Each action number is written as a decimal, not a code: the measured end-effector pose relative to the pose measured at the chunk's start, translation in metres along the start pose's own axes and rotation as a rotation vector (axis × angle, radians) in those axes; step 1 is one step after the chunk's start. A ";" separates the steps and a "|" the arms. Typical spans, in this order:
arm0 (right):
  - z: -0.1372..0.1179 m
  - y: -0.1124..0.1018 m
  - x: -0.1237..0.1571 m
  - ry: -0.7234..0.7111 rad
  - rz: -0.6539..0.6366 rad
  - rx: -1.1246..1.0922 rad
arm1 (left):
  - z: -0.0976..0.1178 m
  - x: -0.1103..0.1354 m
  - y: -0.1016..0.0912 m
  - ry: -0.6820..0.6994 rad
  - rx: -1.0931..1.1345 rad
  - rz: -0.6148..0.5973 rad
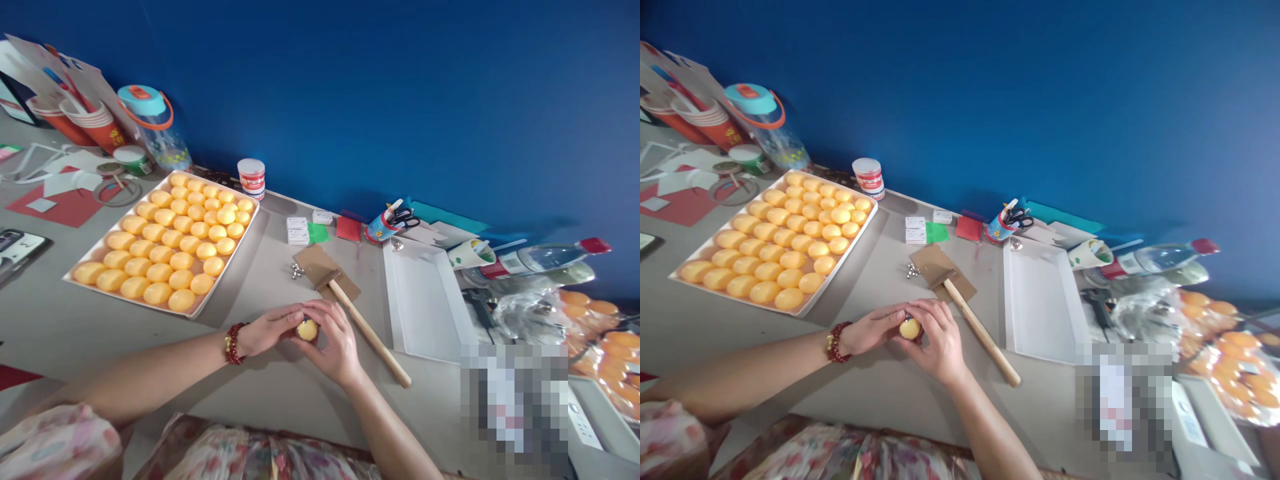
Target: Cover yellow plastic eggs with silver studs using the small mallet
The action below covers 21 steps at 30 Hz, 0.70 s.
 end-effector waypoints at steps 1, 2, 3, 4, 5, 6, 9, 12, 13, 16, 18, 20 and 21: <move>0.000 0.000 0.000 -0.003 0.009 0.002 | -0.001 0.000 -0.001 0.007 -0.029 0.007; 0.000 0.000 0.000 -0.004 0.015 0.007 | -0.001 0.001 -0.002 0.015 -0.056 0.016; 0.000 0.000 0.001 -0.003 0.021 0.013 | -0.002 0.001 -0.004 0.021 -0.082 0.023; -0.001 0.000 0.001 -0.001 0.026 0.019 | -0.002 0.002 -0.004 0.026 -0.106 0.028; -0.001 0.000 0.001 0.001 0.031 0.022 | -0.002 0.002 -0.005 0.030 -0.126 0.032; -0.001 0.001 0.002 0.002 0.036 0.023 | -0.002 0.002 -0.005 0.036 -0.144 0.035; -0.003 0.001 0.002 -0.006 0.052 0.016 | -0.001 0.002 -0.004 0.050 -0.177 0.048; -0.004 0.001 0.001 -0.016 0.061 0.013 | 0.001 0.001 0.000 0.033 -0.121 0.067; -0.003 0.001 0.001 -0.015 0.063 0.016 | 0.001 0.001 0.002 0.029 -0.086 0.065; -0.002 0.001 0.002 0.001 0.075 0.040 | 0.001 -0.001 0.007 0.021 -0.009 0.028; 0.000 0.002 0.003 0.028 0.078 0.060 | 0.000 -0.001 0.009 0.009 -0.007 0.012; 0.002 0.003 0.005 0.059 0.064 0.060 | 0.000 0.000 0.007 -0.007 -0.006 0.021; 0.002 0.004 0.005 0.072 0.047 0.050 | -0.001 0.000 0.006 -0.010 -0.001 0.027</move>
Point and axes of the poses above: each hand's wrist, its own x-axis away from the middle knuckle, its own y-axis out of the palm, z = x × y, the point moved 6 cm from there along -x, towards the middle knuckle
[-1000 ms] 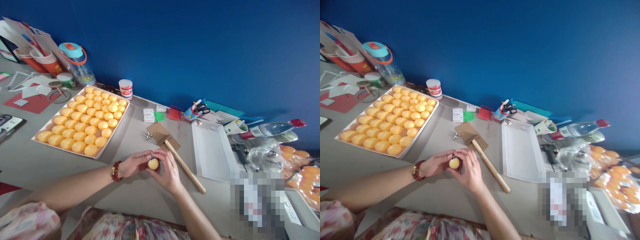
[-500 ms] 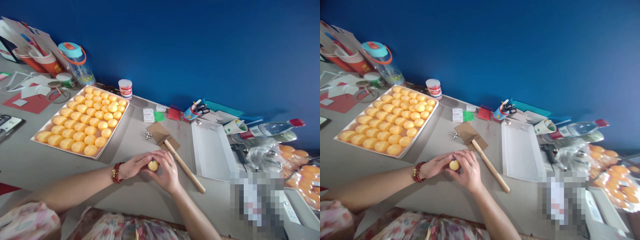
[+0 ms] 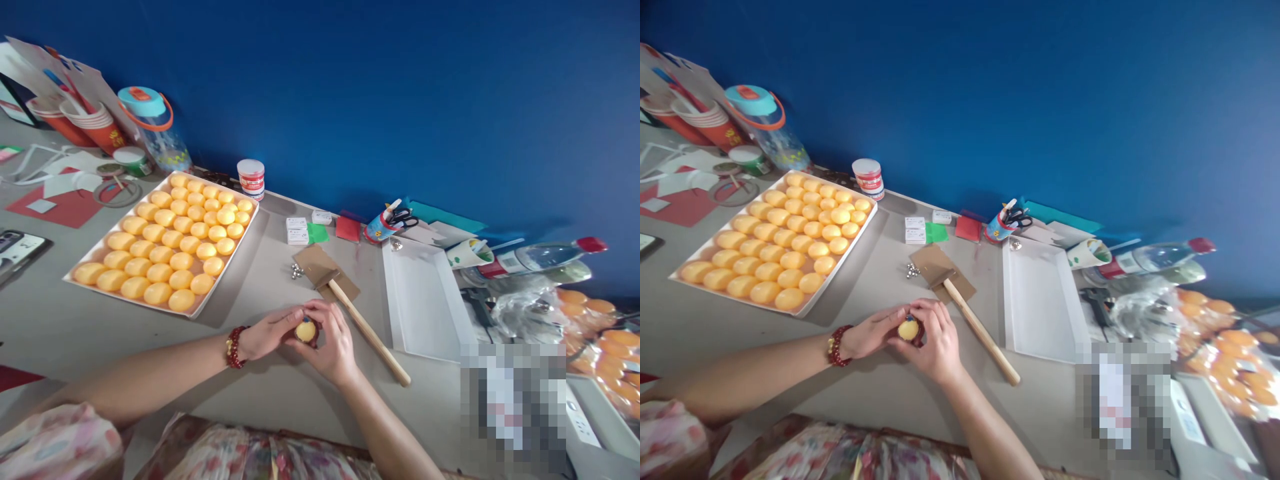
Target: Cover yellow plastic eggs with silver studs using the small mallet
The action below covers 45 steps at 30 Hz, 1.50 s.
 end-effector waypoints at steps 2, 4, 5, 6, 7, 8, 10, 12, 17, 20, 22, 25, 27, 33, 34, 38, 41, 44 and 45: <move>-0.001 0.002 -0.001 0.006 -0.052 -0.024 | -0.001 0.001 -0.003 0.002 0.002 0.010; -0.003 0.002 -0.002 -0.002 -0.089 -0.045 | -0.002 0.001 -0.007 0.019 -0.016 0.018; -0.004 0.001 -0.003 -0.009 -0.093 -0.053 | -0.003 0.002 -0.008 0.029 -0.028 0.016; -0.005 0.001 -0.004 -0.018 -0.090 -0.061 | -0.003 0.002 -0.008 0.036 -0.035 0.013; -0.006 0.000 -0.004 -0.025 -0.081 -0.069 | -0.003 0.001 -0.008 0.039 -0.034 0.006; -0.006 0.000 -0.004 -0.030 -0.069 -0.074 | -0.003 0.001 -0.008 0.038 -0.021 -0.002; -0.004 0.000 -0.004 -0.030 -0.054 -0.076 | -0.002 0.000 -0.005 0.024 0.033 -0.018; -0.001 0.000 -0.003 -0.022 -0.038 -0.075 | -0.001 -0.001 -0.002 -0.005 0.085 -0.029; 0.000 0.002 0.001 -0.048 0.003 -0.083 | 0.005 -0.001 0.001 -0.032 0.069 -0.052; -0.001 0.004 0.002 -0.038 0.006 -0.069 | 0.006 -0.001 0.001 -0.011 0.059 -0.061; -0.001 0.005 0.001 -0.025 -0.015 -0.055 | 0.005 -0.001 0.000 -0.016 0.070 -0.055; 0.002 0.005 0.000 -0.028 -0.059 -0.064 | 0.004 -0.001 -0.002 -0.035 0.118 -0.015; 0.004 0.003 0.000 -0.037 -0.077 -0.094 | 0.006 -0.002 -0.005 -0.045 0.159 0.021; 0.023 -0.003 -0.003 0.065 -0.075 0.034 | 0.016 -0.005 -0.015 0.061 0.205 0.155; 0.025 -0.002 -0.004 0.064 -0.081 0.074 | 0.017 -0.005 -0.016 0.079 0.203 0.173; 0.028 0.007 -0.007 0.015 -0.157 0.206 | 0.017 -0.006 -0.017 0.076 0.200 0.193; 0.033 0.018 -0.011 0.027 -0.235 0.284 | 0.017 -0.005 -0.017 0.082 0.213 0.186; 0.035 0.023 -0.020 0.040 -0.272 0.327 | 0.016 -0.005 -0.016 0.090 0.218 0.168; 0.035 0.025 -0.023 0.033 -0.280 0.333 | 0.016 -0.005 -0.017 0.096 0.213 0.162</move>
Point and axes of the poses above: each hand's wrist, its own x-axis away from the middle knuckle, its own y-axis out of the palm, z = x × y, the point moved 6 cm from there along -x, towards the middle knuckle
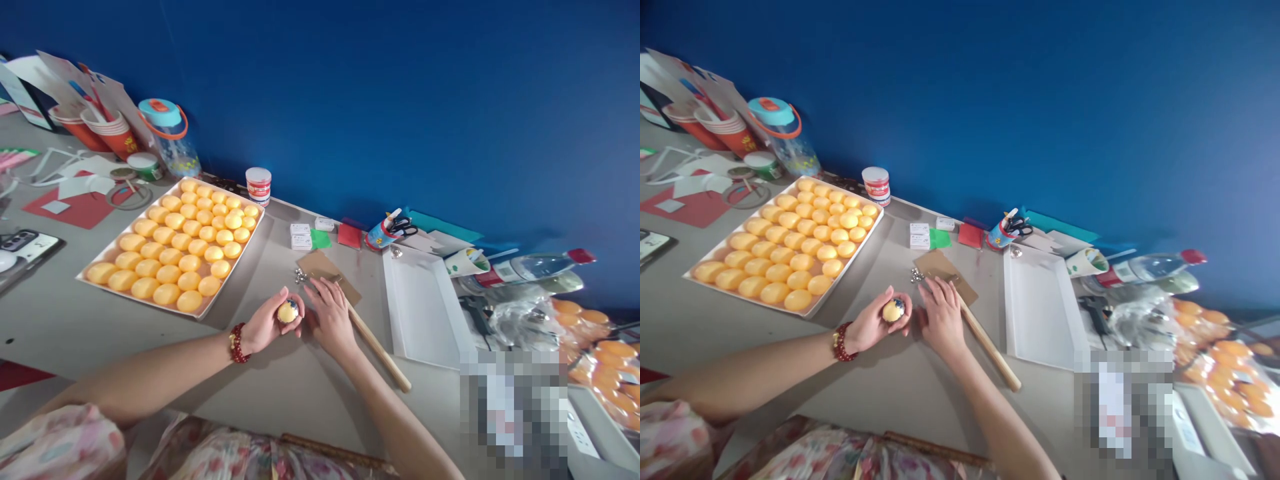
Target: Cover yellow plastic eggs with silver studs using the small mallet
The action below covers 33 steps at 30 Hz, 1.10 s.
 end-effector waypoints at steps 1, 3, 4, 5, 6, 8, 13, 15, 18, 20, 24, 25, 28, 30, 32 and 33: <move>-0.001 0.000 -0.004 -0.010 -0.005 0.004 | 0.000 0.000 0.000 0.006 -0.006 -0.008; -0.002 0.000 -0.011 -0.028 -0.012 0.005 | -0.001 -0.001 -0.001 0.019 -0.018 -0.021; -0.002 0.001 -0.013 -0.034 -0.015 0.005 | -0.001 -0.001 -0.002 0.023 -0.021 -0.026; -0.002 0.002 -0.015 -0.038 -0.017 0.005 | -0.001 -0.001 -0.002 0.023 -0.023 -0.032; -0.002 0.003 -0.015 -0.042 -0.019 0.006 | -0.001 -0.001 -0.002 0.021 -0.025 -0.036; -0.001 0.006 -0.015 -0.054 -0.017 0.008 | -0.001 -0.001 -0.001 0.014 -0.031 -0.041; 0.000 0.007 -0.013 -0.090 0.024 -0.016 | 0.001 0.001 0.002 0.004 -0.037 -0.057; 0.000 0.004 -0.011 -0.099 0.065 -0.053 | 0.002 0.001 0.003 0.007 -0.034 -0.062; 0.002 -0.002 -0.009 -0.088 0.145 -0.122 | 0.001 0.000 0.002 0.004 -0.032 -0.062; 0.005 -0.004 -0.007 -0.052 0.189 -0.194 | 0.000 0.000 0.001 -0.001 -0.030 -0.057; 0.013 -0.007 -0.004 0.064 0.256 -0.357 | -0.003 0.000 -0.001 -0.018 -0.049 -0.053; 0.014 -0.007 -0.003 0.086 0.264 -0.377 | -0.003 0.000 -0.001 -0.019 -0.059 -0.055; 0.015 -0.006 -0.002 0.123 0.259 -0.394 | -0.003 0.001 0.001 -0.020 -0.091 -0.069; 0.015 -0.005 -0.002 0.140 0.254 -0.390 | -0.003 0.002 0.003 -0.024 -0.112 -0.082; 0.016 -0.006 -0.003 0.150 0.259 -0.389 | -0.002 0.002 0.004 -0.027 -0.123 -0.088; 0.016 -0.007 -0.003 0.153 0.260 -0.390 | -0.002 0.002 0.004 -0.026 -0.123 -0.088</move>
Point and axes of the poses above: each hand's wrist, its own x-axis away from the middle knuckle, its own y-axis out of the palm, z = x × y, the point moved 6 cm from there along -x, towards the middle knuckle
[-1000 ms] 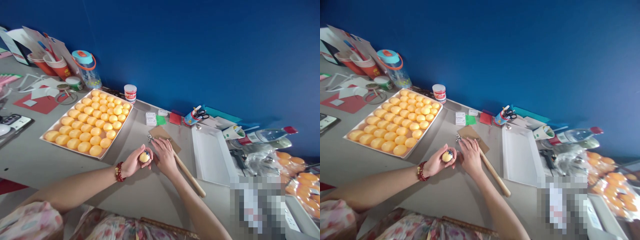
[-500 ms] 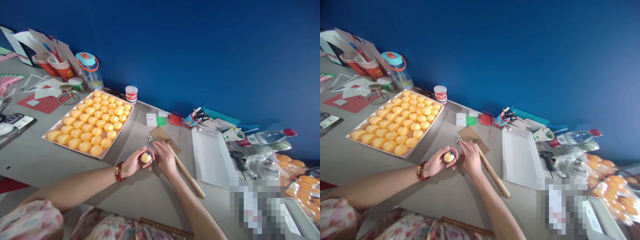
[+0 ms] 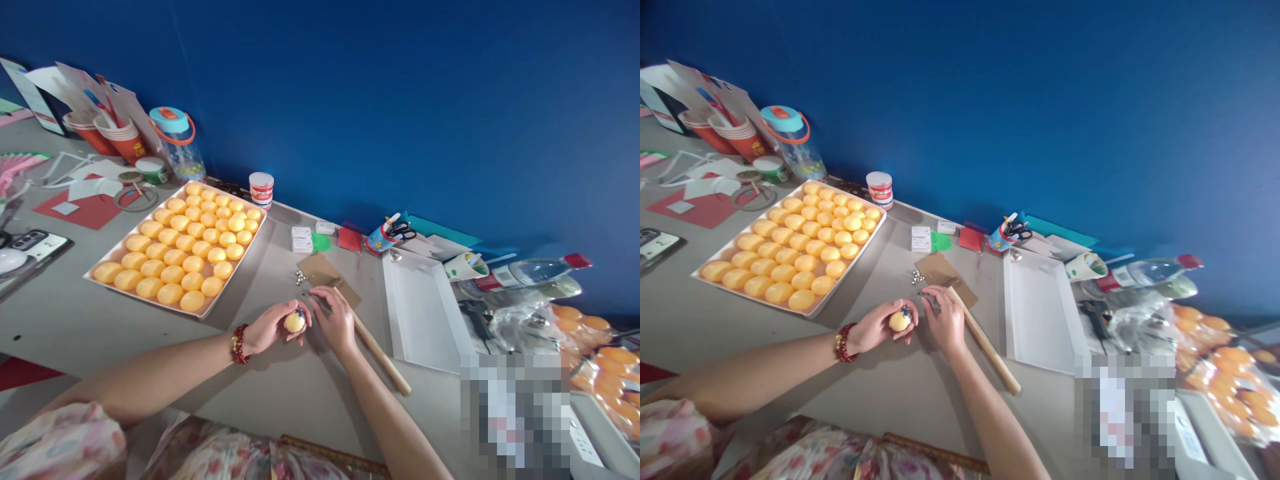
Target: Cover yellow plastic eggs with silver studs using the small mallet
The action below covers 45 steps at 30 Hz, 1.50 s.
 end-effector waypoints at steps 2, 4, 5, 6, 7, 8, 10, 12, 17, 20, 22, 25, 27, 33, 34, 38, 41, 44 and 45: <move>0.000 -0.001 0.000 0.000 -0.009 0.011 | 0.000 0.000 -0.001 0.006 0.008 0.006; -0.001 0.000 0.000 -0.004 -0.034 0.029 | 0.000 0.000 -0.002 0.011 0.015 0.003; -0.001 0.000 0.001 -0.010 -0.049 0.036 | 0.000 0.000 -0.002 0.011 0.013 -0.004; -0.002 0.001 0.002 -0.016 -0.065 0.043 | -0.001 0.000 -0.001 0.011 0.006 -0.012; -0.003 0.001 0.003 -0.024 -0.081 0.048 | -0.001 0.000 -0.001 0.011 -0.004 -0.022; -0.003 0.002 0.004 -0.032 -0.096 0.052 | -0.001 0.000 -0.001 0.009 -0.015 -0.029; -0.004 0.002 0.007 -0.050 -0.125 0.061 | -0.001 0.000 0.000 0.008 -0.027 -0.040; -0.003 0.001 0.009 -0.064 -0.136 0.071 | 0.000 0.001 0.001 0.019 -0.009 -0.049; -0.001 0.000 0.015 -0.032 -0.202 0.106 | 0.011 0.004 -0.004 0.145 0.061 0.045; -0.005 0.003 0.017 -0.033 -0.273 0.136 | 0.019 0.004 -0.010 0.197 0.069 0.145; -0.010 0.006 0.017 -0.043 -0.294 0.145 | 0.026 0.004 -0.014 0.229 0.054 0.201; -0.020 0.013 0.018 -0.097 -0.334 0.117 | 0.036 0.002 -0.022 0.272 0.026 0.269; -0.024 0.019 0.019 -0.134 -0.358 0.117 | 0.038 0.000 -0.026 0.284 0.007 0.299; -0.023 0.025 0.018 -0.134 -0.337 0.138 | 0.030 -0.001 -0.024 0.237 -0.020 0.259; -0.022 0.024 0.018 -0.118 -0.329 0.100 | 0.028 -0.001 -0.022 0.219 -0.011 0.241; -0.010 0.013 0.017 0.041 -0.255 -0.108 | 0.020 -0.001 -0.020 0.166 0.024 0.182; 0.002 0.007 0.019 0.182 -0.180 -0.324 | 0.015 -0.001 -0.024 0.163 -0.052 0.176; 0.009 0.006 0.020 0.265 -0.134 -0.525 | 0.010 -0.001 -0.026 0.139 -0.140 0.172; 0.011 0.007 0.020 0.292 -0.124 -0.579 | 0.009 0.000 -0.025 0.128 -0.156 0.165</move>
Point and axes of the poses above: each hand's wrist, its own x-axis away from the middle knuckle, its own y-axis out of the palm, z = x × y, the point moved 6 cm from there along -x, towards the middle knuckle
